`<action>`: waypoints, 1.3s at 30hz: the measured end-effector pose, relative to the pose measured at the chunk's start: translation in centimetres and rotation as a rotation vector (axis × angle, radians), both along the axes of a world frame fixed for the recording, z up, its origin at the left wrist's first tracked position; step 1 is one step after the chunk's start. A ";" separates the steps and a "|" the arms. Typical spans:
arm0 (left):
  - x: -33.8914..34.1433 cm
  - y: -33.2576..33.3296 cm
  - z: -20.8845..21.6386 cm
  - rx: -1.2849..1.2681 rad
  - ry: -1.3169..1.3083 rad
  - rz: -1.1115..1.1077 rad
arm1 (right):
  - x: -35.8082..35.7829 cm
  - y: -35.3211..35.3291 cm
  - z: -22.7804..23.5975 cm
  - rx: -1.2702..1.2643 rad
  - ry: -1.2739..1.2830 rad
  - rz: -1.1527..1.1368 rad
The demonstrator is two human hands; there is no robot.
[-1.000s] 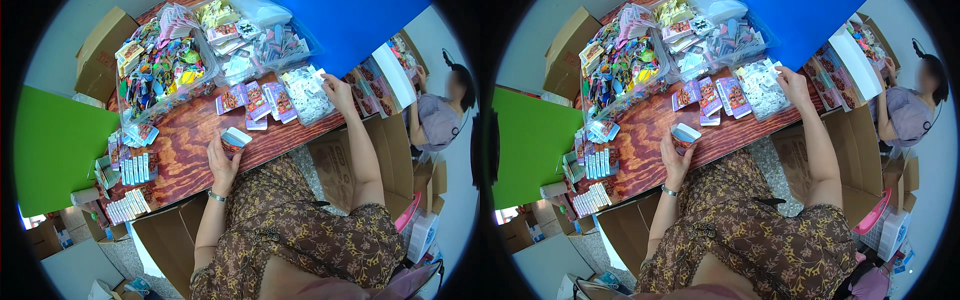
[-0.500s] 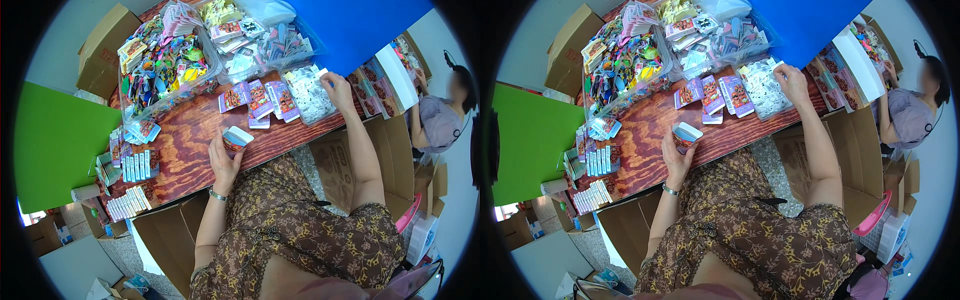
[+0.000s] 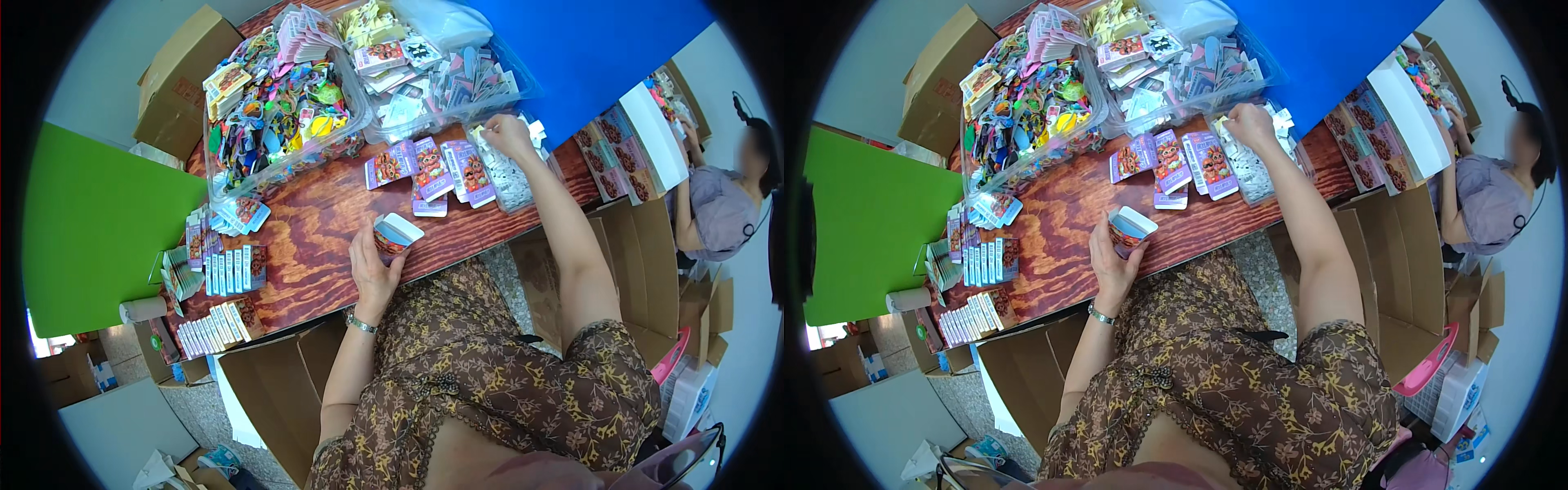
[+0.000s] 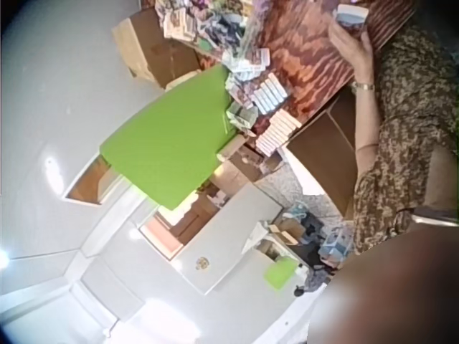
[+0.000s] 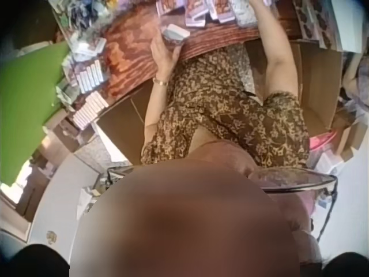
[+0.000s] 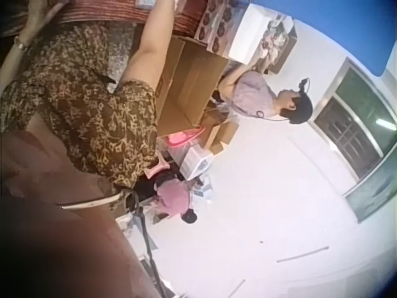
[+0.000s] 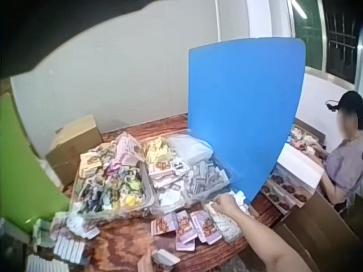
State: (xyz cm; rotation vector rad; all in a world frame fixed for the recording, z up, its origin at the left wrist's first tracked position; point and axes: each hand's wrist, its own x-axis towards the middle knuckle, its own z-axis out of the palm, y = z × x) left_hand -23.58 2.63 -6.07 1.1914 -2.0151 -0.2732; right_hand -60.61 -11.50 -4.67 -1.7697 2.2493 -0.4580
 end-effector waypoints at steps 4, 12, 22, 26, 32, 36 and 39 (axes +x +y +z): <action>0.7 0.4 -0.6 0.025 0.005 0.035 | 2.0 -0.5 0.4 0.174 0.041 -0.132; 0.5 0.2 -0.3 0.024 0.012 0.020 | -3.2 0.5 0.2 0.014 -0.511 -0.034; -1.3 -0.9 0.5 0.074 0.030 0.058 | 0.1 4.8 8.1 0.133 -0.866 0.076; -2.0 -1.5 0.5 0.082 0.054 0.083 | 7.9 6.3 11.0 0.208 -0.867 0.522; -1.5 -0.9 0.8 0.056 0.046 0.122 | 16.0 6.0 11.5 0.191 -0.319 0.871; -0.9 -0.6 0.7 0.046 0.060 0.136 | 18.9 6.4 7.6 -0.223 -0.078 0.915; 0.0 -0.5 0.5 0.096 0.097 0.199 | 20.6 7.3 6.1 -0.251 -0.014 0.955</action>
